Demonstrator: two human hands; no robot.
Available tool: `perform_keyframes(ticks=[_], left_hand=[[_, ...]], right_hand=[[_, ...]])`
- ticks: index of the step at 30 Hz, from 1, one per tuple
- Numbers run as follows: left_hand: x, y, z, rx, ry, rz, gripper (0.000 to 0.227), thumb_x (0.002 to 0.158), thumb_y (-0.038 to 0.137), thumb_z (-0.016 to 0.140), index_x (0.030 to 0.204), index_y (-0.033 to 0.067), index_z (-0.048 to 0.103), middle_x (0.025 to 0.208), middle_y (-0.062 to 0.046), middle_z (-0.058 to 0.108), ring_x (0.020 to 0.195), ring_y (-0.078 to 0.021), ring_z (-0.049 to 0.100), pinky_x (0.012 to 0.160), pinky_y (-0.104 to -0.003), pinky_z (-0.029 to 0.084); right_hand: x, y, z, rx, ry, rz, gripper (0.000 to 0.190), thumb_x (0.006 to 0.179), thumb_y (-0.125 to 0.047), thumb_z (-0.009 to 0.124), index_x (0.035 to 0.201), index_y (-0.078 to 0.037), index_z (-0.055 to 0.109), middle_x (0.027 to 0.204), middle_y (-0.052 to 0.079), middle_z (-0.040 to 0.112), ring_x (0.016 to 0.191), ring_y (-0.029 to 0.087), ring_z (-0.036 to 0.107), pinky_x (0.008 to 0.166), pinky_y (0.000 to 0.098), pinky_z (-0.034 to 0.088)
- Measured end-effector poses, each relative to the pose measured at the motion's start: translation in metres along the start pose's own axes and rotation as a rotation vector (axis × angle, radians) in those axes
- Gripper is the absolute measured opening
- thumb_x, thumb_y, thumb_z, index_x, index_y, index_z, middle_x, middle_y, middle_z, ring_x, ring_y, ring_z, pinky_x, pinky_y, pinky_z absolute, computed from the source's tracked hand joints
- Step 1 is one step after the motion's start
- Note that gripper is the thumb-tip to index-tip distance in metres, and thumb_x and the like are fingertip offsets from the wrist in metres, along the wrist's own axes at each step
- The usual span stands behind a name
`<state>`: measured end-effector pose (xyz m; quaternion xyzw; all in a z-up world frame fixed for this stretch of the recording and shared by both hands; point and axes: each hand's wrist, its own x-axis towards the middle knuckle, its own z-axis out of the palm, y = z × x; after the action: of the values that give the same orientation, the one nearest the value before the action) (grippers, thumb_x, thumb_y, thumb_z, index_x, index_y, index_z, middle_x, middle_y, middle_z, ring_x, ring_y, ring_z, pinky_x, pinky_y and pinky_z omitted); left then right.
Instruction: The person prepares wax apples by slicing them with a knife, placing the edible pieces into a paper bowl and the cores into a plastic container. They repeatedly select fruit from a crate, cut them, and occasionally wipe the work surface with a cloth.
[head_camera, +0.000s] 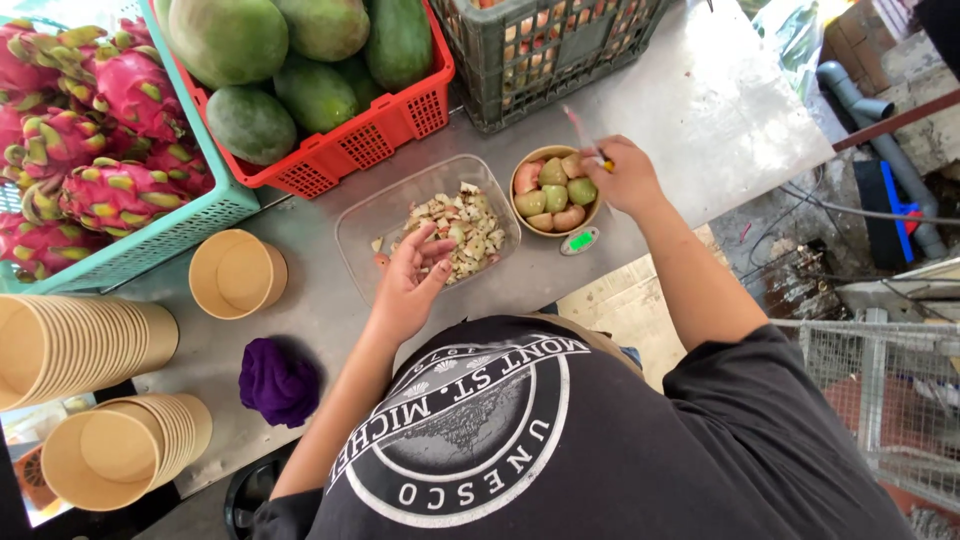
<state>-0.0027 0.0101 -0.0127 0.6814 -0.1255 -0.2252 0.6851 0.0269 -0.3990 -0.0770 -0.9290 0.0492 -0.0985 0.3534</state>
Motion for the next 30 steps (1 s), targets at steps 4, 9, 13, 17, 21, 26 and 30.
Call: perform_keyframes(ticks=[4,9,13,17,21,26,30], left_hand=[[-0.005,0.005,-0.006,-0.047,0.003,-0.005,0.058,0.102,0.012,0.060,0.154,0.0025,0.036,0.136,-0.012,0.063,0.123,-0.0165,0.059,0.100,-0.030,0.051],[-0.006,0.001,-0.023,-0.047,0.112,0.035,0.033,0.107,0.018,0.053,0.135,-0.0001,0.052,0.123,-0.011,0.069,0.114,-0.0153,0.063,0.100,-0.028,0.050],[-0.013,-0.007,-0.049,0.084,0.237,-0.029,0.041,0.113,0.029,0.044,0.097,-0.0015,0.066,0.102,-0.009,0.078,0.100,-0.0149,0.071,0.093,-0.028,0.054],[-0.027,0.006,-0.084,0.225,0.334,-0.016,0.053,0.120,0.033,0.049,0.084,-0.0023,0.064,0.089,-0.013,0.079,0.109,-0.0187,0.080,0.090,-0.033,0.059],[-0.047,0.045,-0.092,0.716,0.438,0.342,0.036,0.092,0.021,0.074,0.123,0.0048,0.066,0.130,-0.014,0.067,0.124,-0.0303,0.061,0.103,-0.040,0.049],[-0.059,0.064,-0.082,0.595,0.395,0.081,0.045,0.093,0.022,0.073,0.134,0.0096,0.062,0.135,-0.012,0.065,0.121,-0.0289,0.063,0.099,-0.039,0.052],[-0.072,0.063,-0.082,0.611,0.342,0.038,0.043,0.092,0.023,0.073,0.131,0.0091,0.063,0.134,-0.011,0.066,0.121,-0.0277,0.063,0.096,-0.039,0.053]], right_hand=[[0.005,0.008,0.000,0.008,-0.028,-0.028,0.020,0.092,-0.019,0.077,0.103,-0.003,0.073,0.110,0.011,0.072,0.097,0.032,0.068,0.084,0.0390,0.054],[0.014,-0.002,-0.001,-0.100,-0.101,0.041,0.025,0.084,-0.023,0.085,0.098,-0.004,0.076,0.103,0.015,0.068,0.091,0.033,0.067,0.082,0.0408,0.054],[0.015,-0.006,-0.006,-0.150,-0.158,0.030,0.027,0.083,-0.024,0.086,0.099,-0.004,0.075,0.102,0.014,0.068,0.091,0.033,0.067,0.083,0.0416,0.053],[0.009,-0.032,-0.003,-0.124,-0.077,0.015,0.025,0.089,-0.024,0.080,0.108,-0.008,0.074,0.098,0.011,0.070,0.093,0.030,0.068,0.083,0.0419,0.053],[0.010,-0.059,0.022,-0.128,-0.095,-0.195,0.022,0.094,-0.024,0.078,0.106,-0.007,0.074,0.101,0.013,0.070,0.096,0.032,0.067,0.084,0.0423,0.054],[0.034,-0.065,0.046,-0.168,-0.199,-0.094,0.020,0.089,-0.024,0.079,0.100,-0.008,0.076,0.099,0.014,0.073,0.091,0.032,0.069,0.081,0.0412,0.054],[0.045,-0.060,0.036,-0.190,-0.347,0.088,0.024,0.084,-0.028,0.082,0.096,-0.008,0.076,0.094,0.015,0.074,0.086,0.031,0.071,0.080,0.0408,0.055]])
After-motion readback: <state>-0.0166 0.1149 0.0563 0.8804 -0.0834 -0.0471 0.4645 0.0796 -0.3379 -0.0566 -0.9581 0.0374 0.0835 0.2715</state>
